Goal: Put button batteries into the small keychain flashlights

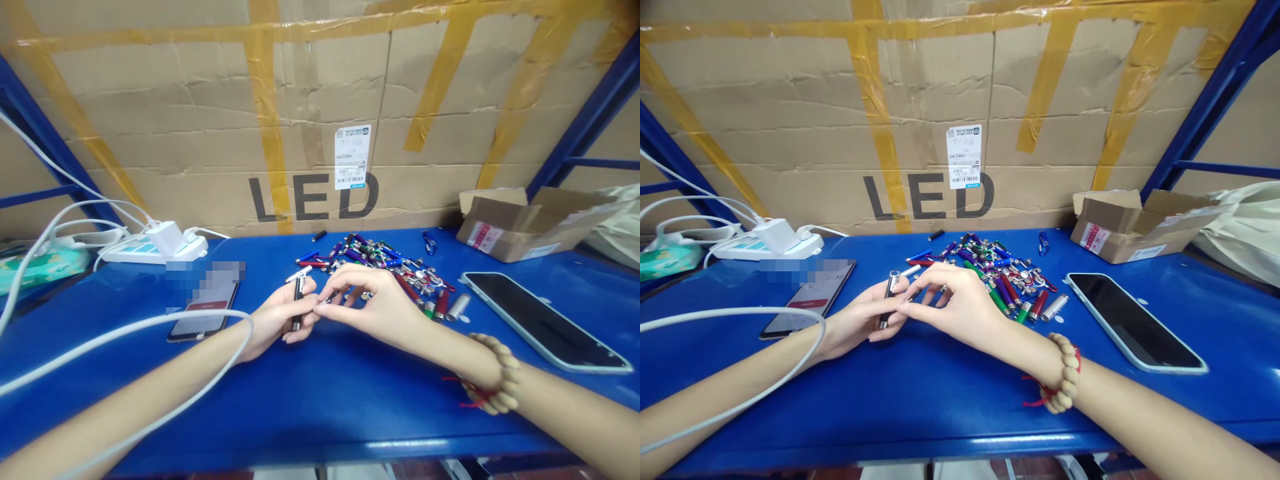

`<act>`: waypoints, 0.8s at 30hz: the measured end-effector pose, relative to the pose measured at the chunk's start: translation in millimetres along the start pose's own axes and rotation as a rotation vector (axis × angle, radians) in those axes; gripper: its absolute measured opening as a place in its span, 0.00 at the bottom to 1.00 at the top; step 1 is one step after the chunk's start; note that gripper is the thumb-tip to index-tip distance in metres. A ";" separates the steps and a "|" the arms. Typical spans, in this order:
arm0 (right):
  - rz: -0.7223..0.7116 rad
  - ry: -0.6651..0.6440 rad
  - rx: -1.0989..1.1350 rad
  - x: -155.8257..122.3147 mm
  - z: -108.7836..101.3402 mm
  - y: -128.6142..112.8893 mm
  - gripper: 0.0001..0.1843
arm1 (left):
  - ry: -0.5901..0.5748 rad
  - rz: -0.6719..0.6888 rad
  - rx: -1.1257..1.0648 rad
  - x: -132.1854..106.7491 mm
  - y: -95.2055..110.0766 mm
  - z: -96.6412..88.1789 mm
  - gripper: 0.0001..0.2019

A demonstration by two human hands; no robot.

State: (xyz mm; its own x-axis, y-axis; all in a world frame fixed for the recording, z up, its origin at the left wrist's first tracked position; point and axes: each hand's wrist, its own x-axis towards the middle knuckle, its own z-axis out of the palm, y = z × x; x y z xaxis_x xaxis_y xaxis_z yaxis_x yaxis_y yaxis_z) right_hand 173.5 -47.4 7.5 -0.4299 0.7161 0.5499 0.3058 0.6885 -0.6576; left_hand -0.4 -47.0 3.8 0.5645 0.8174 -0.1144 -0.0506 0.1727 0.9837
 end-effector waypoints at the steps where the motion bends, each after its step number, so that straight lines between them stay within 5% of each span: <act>1: -0.008 -0.001 -0.027 -0.2 -0.1 0.0 0.06 | -0.002 0.015 0.000 0.2 -0.5 -0.8 0.12; 7: -0.250 0.034 -0.279 -0.5 -5.1 7.7 0.07 | 0.153 0.145 0.051 1.8 -0.1 -2.3 0.14; 14: -0.350 -0.039 -0.527 -2.8 -6.1 17.7 0.14 | 0.270 0.288 0.321 2.0 -3.1 1.0 0.13; 24: -0.476 -0.164 -0.773 -3.5 -0.2 19.8 0.15 | 0.276 0.237 0.492 0.8 -6.5 0.9 0.12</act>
State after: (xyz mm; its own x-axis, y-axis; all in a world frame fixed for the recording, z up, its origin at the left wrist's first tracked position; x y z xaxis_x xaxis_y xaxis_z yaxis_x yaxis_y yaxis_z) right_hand 181.3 -36.3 -7.2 -0.7527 0.3536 0.5554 0.5231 0.8334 0.1782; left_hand 1.1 -48.0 -2.5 0.3466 0.9263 0.1480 0.2751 -0.2512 0.9280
